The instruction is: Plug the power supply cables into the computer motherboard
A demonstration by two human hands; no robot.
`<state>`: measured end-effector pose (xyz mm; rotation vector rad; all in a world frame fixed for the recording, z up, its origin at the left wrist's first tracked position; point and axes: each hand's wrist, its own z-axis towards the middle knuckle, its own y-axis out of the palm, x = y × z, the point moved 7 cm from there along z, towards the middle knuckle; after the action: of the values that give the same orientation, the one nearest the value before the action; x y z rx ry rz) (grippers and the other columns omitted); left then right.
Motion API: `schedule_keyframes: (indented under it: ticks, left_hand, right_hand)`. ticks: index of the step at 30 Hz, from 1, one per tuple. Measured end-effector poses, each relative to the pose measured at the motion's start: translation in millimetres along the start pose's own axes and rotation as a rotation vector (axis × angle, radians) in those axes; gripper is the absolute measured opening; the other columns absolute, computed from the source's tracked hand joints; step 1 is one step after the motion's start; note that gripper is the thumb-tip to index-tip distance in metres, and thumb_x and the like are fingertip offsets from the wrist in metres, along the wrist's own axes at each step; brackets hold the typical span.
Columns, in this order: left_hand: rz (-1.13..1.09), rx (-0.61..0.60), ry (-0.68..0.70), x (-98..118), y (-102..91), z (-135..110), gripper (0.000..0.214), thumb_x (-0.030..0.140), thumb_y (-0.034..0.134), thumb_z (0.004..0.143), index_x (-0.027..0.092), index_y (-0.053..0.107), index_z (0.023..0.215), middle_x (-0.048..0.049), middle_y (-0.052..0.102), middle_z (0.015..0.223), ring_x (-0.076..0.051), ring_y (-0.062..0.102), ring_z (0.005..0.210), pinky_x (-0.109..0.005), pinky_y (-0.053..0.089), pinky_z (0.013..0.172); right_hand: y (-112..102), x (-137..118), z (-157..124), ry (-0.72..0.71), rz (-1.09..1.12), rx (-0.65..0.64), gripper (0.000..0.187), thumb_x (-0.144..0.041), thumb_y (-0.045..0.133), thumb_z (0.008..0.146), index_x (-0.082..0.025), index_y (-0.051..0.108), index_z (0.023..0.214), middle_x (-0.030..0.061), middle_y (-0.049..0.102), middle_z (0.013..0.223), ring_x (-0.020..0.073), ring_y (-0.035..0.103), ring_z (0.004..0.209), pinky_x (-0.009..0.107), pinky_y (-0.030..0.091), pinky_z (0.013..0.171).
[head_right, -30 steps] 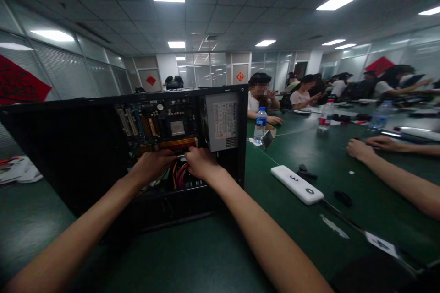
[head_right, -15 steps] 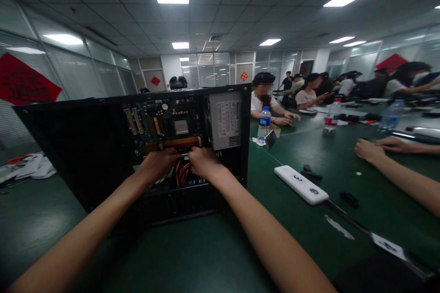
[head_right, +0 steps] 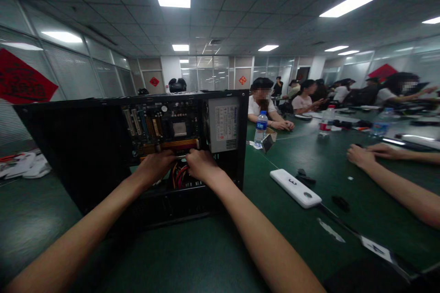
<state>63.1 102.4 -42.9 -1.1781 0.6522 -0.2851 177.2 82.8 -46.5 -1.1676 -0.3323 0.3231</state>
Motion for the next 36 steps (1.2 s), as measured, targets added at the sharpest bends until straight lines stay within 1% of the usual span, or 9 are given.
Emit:
schedule_keyframes:
  ticks: [6, 12, 17, 24, 29, 36]
  left_hand:
    - [0.014, -0.005, -0.023, -0.2, 1.0, 1.4, 0.031, 0.016, 0.043, 0.097, 0.016, 0.07, 0.111, -0.012, 0.068, 0.108, -0.027, 0.07, 0.095, -0.034, 0.053, 0.071]
    - [0.03, -0.006, -0.02, -0.1, 3.3, 3.1, 0.034, 0.01, 0.04, 0.095, 0.015, 0.068, 0.114, -0.0122, 0.067, 0.111, -0.027, 0.068, 0.099, -0.033, 0.053, 0.073]
    - [0.036, 0.006, -0.036, -0.1, 3.3, 4.1, 0.03, 0.011, 0.041, 0.096, 0.013, 0.069, 0.108, -0.0123, 0.068, 0.109, -0.026, 0.069, 0.097, -0.033, 0.053, 0.074]
    - [0.024, 0.024, -0.046, -0.9, 2.3, 4.2, 0.029, 0.014, 0.042, 0.096, 0.015, 0.068, 0.11, -0.0116, 0.068, 0.108, -0.027, 0.069, 0.098, -0.035, 0.054, 0.074]
    - [0.014, 0.039, -0.052, -1.5, 3.1, 4.5, 0.028, 0.015, 0.043, 0.096, 0.015, 0.069, 0.109, -0.0119, 0.068, 0.108, -0.028, 0.068, 0.098, -0.035, 0.054, 0.072]
    - [-0.002, 0.071, -0.057, -2.7, 2.6, 4.0, 0.028, 0.017, 0.044, 0.096, 0.016, 0.07, 0.108, -0.0112, 0.067, 0.109, -0.029, 0.067, 0.101, -0.036, 0.053, 0.072]
  right_hand:
    - [0.6, 0.3, 0.4, 0.004, -0.013, -0.001, 0.022, -0.018, 0.056, 0.083, -0.015, 0.07, 0.099, 0.0106, 0.069, 0.107, 0.0263, 0.07, 0.093, 0.032, 0.052, 0.073]
    - [3.3, 0.6, 2.1, 0.01, -0.02, -0.016, 0.023, -0.018, 0.056, 0.083, -0.015, 0.07, 0.101, 0.0106, 0.068, 0.107, 0.0268, 0.07, 0.093, 0.032, 0.052, 0.073]
    - [5.7, 0.5, 3.0, 0.003, -0.001, -0.017, 0.021, -0.017, 0.057, 0.083, -0.014, 0.07, 0.099, 0.0107, 0.067, 0.106, 0.0262, 0.069, 0.093, 0.031, 0.051, 0.072]
    - [6.4, -0.9, 2.8, -0.039, 0.056, -0.015, 0.021, -0.018, 0.061, 0.085, -0.014, 0.068, 0.104, 0.0106, 0.064, 0.112, 0.0235, 0.066, 0.098, 0.029, 0.049, 0.078]
    - [4.8, -4.5, 1.8, -0.069, 0.085, 0.002, 0.024, -0.014, 0.059, 0.086, -0.013, 0.067, 0.108, 0.0105, 0.061, 0.114, 0.0222, 0.065, 0.1, 0.027, 0.048, 0.08]
    - [-0.9, -9.1, 0.1, -0.084, 0.094, 0.003, 0.021, -0.013, 0.051, 0.093, -0.013, 0.065, 0.109, 0.0109, 0.058, 0.115, 0.02, 0.064, 0.098, 0.027, 0.046, 0.079]
